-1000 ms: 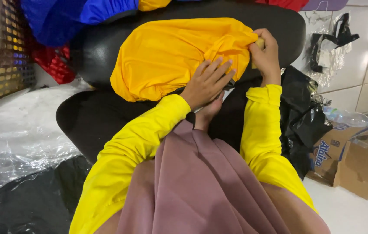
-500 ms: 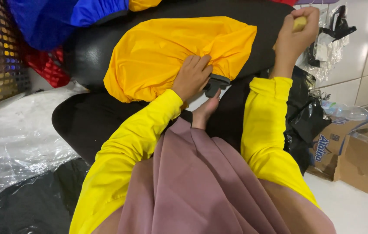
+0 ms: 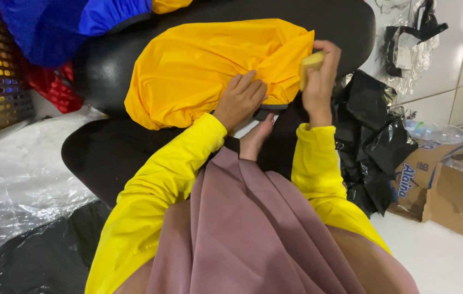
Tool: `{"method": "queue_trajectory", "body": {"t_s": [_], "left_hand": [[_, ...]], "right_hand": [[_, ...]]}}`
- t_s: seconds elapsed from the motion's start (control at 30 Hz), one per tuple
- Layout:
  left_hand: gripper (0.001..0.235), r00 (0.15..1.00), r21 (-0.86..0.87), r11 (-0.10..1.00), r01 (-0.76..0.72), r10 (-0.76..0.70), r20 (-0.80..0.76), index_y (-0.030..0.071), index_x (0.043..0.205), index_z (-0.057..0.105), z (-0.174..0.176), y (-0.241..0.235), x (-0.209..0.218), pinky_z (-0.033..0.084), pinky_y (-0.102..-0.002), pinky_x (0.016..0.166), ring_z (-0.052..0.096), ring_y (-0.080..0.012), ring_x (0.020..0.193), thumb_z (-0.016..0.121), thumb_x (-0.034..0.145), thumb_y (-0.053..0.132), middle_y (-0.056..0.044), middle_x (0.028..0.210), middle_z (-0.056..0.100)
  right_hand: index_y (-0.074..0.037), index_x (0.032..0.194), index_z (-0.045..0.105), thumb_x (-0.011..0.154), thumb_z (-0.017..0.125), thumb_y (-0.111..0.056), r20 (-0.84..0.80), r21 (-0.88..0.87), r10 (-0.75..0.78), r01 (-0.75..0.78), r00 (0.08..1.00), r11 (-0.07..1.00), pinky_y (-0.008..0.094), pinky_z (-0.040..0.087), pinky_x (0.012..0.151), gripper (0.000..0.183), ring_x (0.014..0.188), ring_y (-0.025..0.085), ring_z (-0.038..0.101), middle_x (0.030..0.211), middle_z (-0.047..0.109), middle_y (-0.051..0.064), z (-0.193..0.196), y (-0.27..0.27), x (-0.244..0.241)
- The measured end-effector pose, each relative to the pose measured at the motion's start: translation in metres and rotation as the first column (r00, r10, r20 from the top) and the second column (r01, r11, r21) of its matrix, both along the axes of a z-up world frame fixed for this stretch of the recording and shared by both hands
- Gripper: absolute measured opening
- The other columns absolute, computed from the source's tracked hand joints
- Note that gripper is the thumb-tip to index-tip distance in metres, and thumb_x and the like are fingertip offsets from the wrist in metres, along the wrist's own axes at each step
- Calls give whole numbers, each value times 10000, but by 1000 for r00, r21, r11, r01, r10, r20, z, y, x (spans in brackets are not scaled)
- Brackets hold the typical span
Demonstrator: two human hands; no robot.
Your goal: The person sits on the floor and uses a yellow sponge to wipe and clean a yellow garment placed on a black chair. They repeatedly rub the fabric, fold it, and continue cleaning different sections of the garment.
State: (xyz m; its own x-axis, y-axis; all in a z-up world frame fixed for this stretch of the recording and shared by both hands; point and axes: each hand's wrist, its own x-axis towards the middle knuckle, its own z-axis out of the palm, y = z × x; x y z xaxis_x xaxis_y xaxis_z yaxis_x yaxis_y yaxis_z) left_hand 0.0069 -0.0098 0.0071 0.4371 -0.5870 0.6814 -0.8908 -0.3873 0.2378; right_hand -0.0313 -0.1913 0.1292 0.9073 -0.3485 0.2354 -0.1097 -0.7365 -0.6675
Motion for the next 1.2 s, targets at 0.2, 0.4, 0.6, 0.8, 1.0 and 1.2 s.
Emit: {"method": "queue_trajectory", "body": {"t_s": [0.2,0.4,0.6,0.8,1.0,1.2], "left_hand": [[475,975,257,965,50,8,-221,33,1445,560,-53,-20,-12,225,-537,1241,323,-411,1498,536,1069,323,-215,1559,464],[514,962,462,886,38,92,-256,104,1602,388,-27,-14,-10,325,-461,1226,344,-327,1517,462,1151,339,-109,1655,358],[578,954,509,859,54,106,-281,78,1661,333,-22,-13,-9,139,-474,1279,208,-342,1573,421,1181,389,-128,1711,242],[577,934,520,850,81,118,-337,72,1680,286,-13,-12,-9,100,-485,1283,188,-345,1577,430,1196,351,-120,1720,211],[601,962,560,828,16,140,-234,99,1675,324,-12,-11,-8,124,-491,1288,189,-345,1578,431,1168,405,-108,1721,223],[627,969,538,842,-37,162,-187,90,1667,294,-21,-14,-10,82,-469,1285,188,-322,1577,428,1160,433,-82,1709,306]], "right_hand": [[-25,1272,605,1059,388,-63,-84,-345,320,-329,944,879,542,414,1051,307,1206,467,504,1258,486,193,-91,31,-7],[-105,1260,578,990,513,64,-9,-333,-144,133,990,934,436,525,1049,326,1260,355,545,1349,421,164,-83,-43,9],[-8,1063,572,1091,475,-221,345,-184,61,3,936,983,435,463,951,235,1069,332,556,1122,561,175,-47,6,0],[-50,1021,682,1030,575,-48,-92,-392,136,-162,986,906,456,592,839,107,1227,364,561,1308,488,180,-101,0,7],[-82,1139,599,1072,599,-175,305,-182,-192,255,933,950,413,505,995,115,1190,285,556,1285,410,111,-76,-40,16],[-71,1073,634,1035,720,-72,-46,-437,293,-283,955,854,349,605,707,93,895,286,654,1358,481,168,-78,24,11]]}}
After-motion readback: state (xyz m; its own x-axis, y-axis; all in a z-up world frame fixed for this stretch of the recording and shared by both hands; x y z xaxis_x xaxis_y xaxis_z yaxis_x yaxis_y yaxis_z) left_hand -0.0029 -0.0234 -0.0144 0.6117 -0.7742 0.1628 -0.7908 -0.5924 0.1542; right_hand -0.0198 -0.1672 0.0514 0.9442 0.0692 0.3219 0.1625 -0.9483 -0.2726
